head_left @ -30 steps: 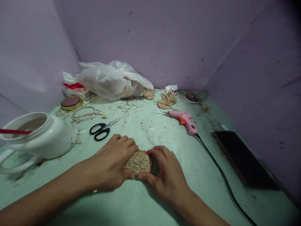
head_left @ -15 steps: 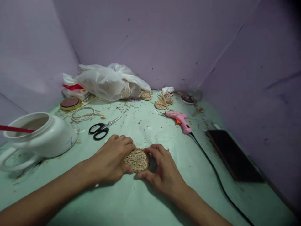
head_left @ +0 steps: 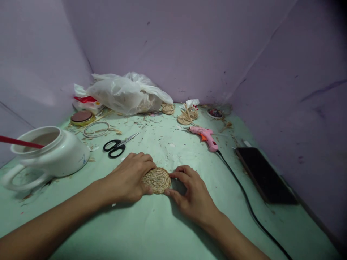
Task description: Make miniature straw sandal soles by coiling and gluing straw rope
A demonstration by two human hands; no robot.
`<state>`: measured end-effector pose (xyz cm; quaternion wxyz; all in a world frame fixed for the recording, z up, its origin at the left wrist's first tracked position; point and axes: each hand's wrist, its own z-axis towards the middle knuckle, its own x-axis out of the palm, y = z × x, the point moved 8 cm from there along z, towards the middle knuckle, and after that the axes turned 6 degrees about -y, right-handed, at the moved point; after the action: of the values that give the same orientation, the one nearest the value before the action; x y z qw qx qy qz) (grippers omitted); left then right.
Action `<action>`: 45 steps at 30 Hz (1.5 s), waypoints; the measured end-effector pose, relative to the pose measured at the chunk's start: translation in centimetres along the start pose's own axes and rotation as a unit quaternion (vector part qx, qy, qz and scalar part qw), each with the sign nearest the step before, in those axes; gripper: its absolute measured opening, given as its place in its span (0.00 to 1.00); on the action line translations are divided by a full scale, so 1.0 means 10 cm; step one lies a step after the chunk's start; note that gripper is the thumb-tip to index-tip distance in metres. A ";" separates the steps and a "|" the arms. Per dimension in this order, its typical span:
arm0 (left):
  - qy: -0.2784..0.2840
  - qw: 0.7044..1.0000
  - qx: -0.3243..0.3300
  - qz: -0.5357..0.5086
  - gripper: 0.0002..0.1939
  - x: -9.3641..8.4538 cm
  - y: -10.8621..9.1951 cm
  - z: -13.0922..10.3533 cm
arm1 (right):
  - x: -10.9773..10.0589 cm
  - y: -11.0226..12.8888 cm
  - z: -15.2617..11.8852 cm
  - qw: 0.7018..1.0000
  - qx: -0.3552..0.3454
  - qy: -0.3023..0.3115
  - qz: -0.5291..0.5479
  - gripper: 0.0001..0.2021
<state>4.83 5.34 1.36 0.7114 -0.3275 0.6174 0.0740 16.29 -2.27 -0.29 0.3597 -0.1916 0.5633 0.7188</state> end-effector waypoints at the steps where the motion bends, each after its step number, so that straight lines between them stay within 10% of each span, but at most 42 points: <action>1: -0.001 1.000 0.002 0.000 0.18 0.00 0.00 0.00 | -0.01 -0.01 0.00 1.000 0.011 0.007 0.010 0.13; 16: 0.016 1.000 -0.010 0.004 0.23 0.01 0.00 -0.03 | -0.03 -0.06 0.05 0.998 0.067 0.013 -0.011 0.12; 22: 0.067 0.997 0.027 -0.026 0.32 -0.08 0.04 -0.11 | 0.04 0.28 0.09 0.996 -0.084 -0.020 -0.034 0.29; 31: -0.017 0.999 0.008 -0.040 0.16 -0.26 0.35 -0.06 | 0.16 0.32 0.15 0.984 -0.138 0.095 -0.067 0.16; 45: -0.046 0.989 -0.137 0.020 0.15 0.03 -0.10 -0.35 | 0.24 0.50 0.16 0.972 -0.208 0.105 0.010 0.16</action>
<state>2.49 2.48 1.39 0.6857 -0.4052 0.5750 0.1870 11.25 -0.55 1.90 0.2439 -0.3312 0.4374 0.7997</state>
